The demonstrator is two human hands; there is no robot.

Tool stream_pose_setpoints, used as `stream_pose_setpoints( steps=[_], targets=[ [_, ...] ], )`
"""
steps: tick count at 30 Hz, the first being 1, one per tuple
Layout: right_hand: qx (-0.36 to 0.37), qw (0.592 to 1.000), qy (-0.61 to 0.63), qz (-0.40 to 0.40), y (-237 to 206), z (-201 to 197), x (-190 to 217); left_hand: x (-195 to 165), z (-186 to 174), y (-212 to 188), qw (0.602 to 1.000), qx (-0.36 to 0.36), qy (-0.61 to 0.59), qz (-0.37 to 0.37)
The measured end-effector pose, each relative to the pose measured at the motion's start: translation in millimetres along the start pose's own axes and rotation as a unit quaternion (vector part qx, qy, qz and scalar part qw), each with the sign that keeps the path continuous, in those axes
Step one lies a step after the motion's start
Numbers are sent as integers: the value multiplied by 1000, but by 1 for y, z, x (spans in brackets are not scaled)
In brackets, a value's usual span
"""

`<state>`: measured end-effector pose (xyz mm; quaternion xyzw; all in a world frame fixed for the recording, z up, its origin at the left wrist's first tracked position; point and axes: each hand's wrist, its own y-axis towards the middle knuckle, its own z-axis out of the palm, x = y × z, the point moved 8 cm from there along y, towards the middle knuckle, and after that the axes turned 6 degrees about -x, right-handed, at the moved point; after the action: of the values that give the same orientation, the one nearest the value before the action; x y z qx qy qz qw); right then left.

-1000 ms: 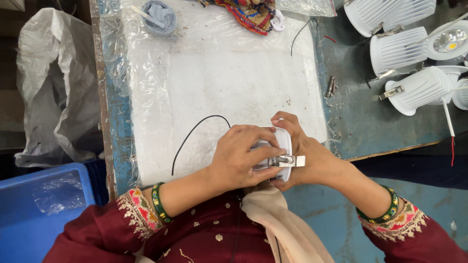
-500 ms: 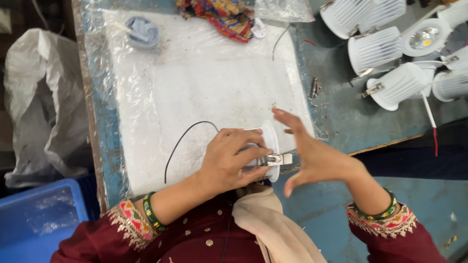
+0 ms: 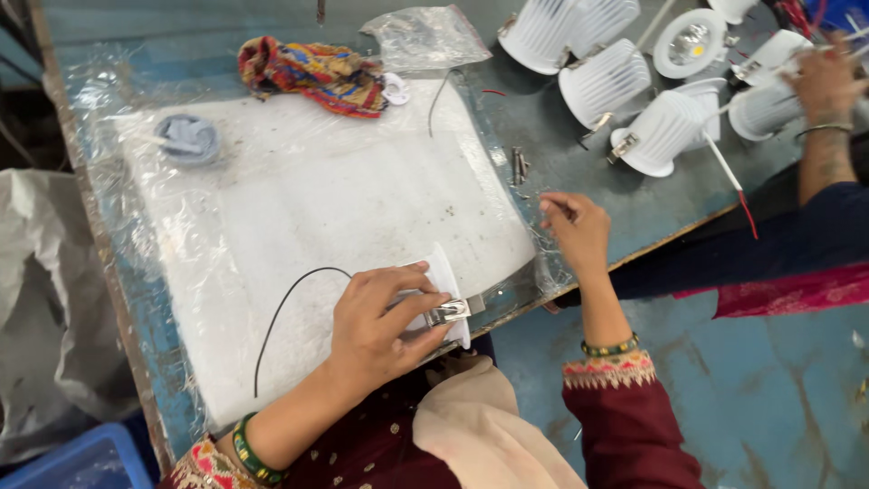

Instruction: The person assembles LED light fixtures by attaching metal brackets to white heat-sink housings using a green electric screwdriver. They insert screws, tighten them, and pass completed units to a coworker. The person also fits a circular white ring onto the housing and secures it with additional screws.

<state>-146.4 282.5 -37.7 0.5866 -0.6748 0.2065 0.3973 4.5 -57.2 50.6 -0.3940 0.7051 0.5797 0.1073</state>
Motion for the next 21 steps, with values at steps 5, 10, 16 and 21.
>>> stream_pose_setpoints(
  steps=[5, 10, 16, 21],
  targets=[
    [0, 999, 8, 54, 13, 9, -1, 1, 0, 1, 1000, 0, 7, 2],
    [-28, 983, -137, -119, 10, 23, 31, 0, 1, 1, 1000, 11, 2, 4],
    [6, 965, -201, -165, 18, 26, 41, -5, 1, 2, 1000, -7, -4, 11],
    [18, 957, -235, -169, 19, 22, 41, -7, 5, 2, 1000, -4, -14, 13]
  ],
)
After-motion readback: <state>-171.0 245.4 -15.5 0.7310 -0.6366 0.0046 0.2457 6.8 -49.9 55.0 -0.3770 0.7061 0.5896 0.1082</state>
